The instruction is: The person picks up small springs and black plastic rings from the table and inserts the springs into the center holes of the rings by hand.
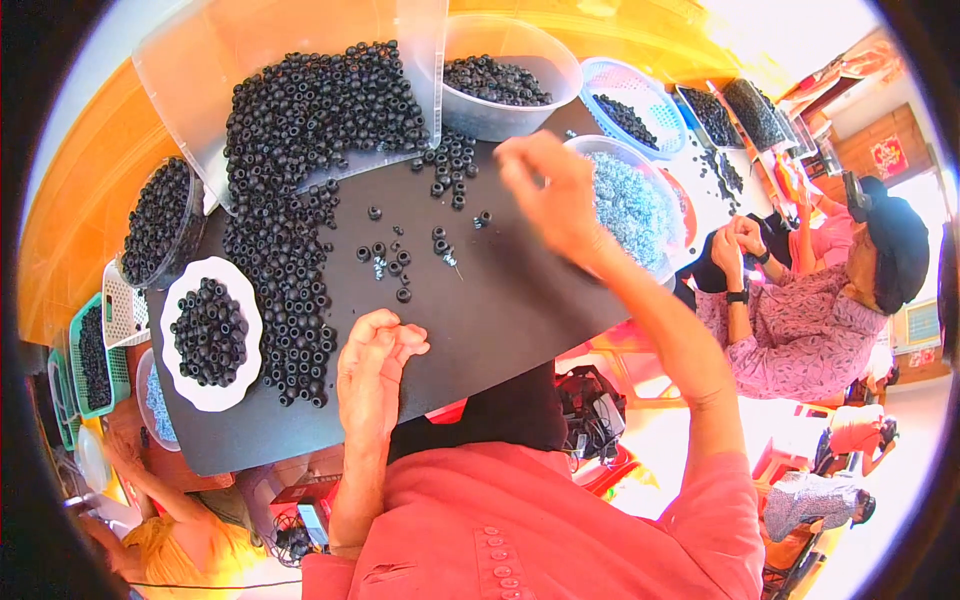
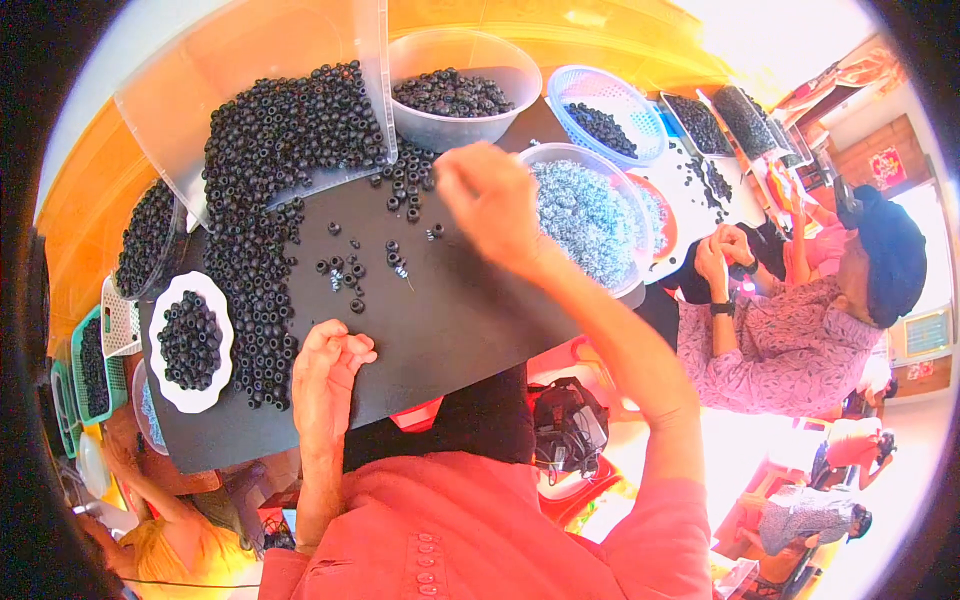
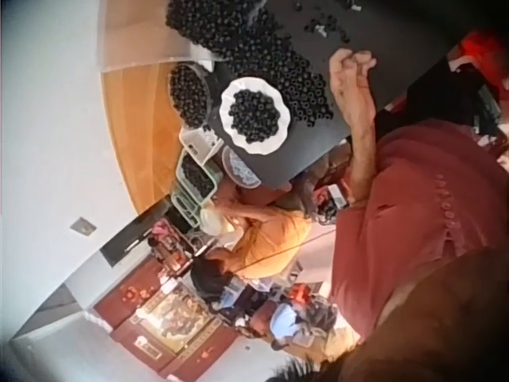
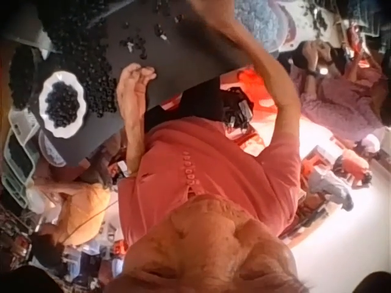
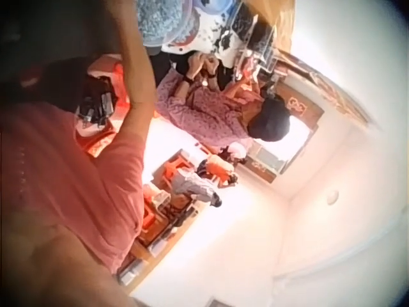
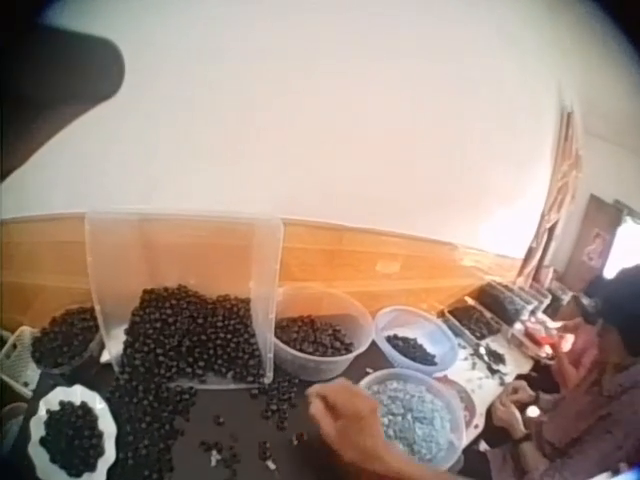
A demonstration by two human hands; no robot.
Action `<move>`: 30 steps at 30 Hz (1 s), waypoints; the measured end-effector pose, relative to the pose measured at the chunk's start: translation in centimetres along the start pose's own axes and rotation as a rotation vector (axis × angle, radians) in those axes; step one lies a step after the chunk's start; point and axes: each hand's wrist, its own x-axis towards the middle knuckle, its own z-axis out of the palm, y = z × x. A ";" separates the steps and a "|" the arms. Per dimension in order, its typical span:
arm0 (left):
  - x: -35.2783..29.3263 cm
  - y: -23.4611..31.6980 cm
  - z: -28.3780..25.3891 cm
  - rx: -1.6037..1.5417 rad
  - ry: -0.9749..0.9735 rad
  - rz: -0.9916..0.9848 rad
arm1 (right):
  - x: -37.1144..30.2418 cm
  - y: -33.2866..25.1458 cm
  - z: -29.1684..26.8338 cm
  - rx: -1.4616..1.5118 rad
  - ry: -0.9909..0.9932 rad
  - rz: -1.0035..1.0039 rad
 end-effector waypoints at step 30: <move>0.0 0.1 0.4 -0.012 0.029 -0.031 | 4.2 14.6 -4.8 -0.177 0.087 0.476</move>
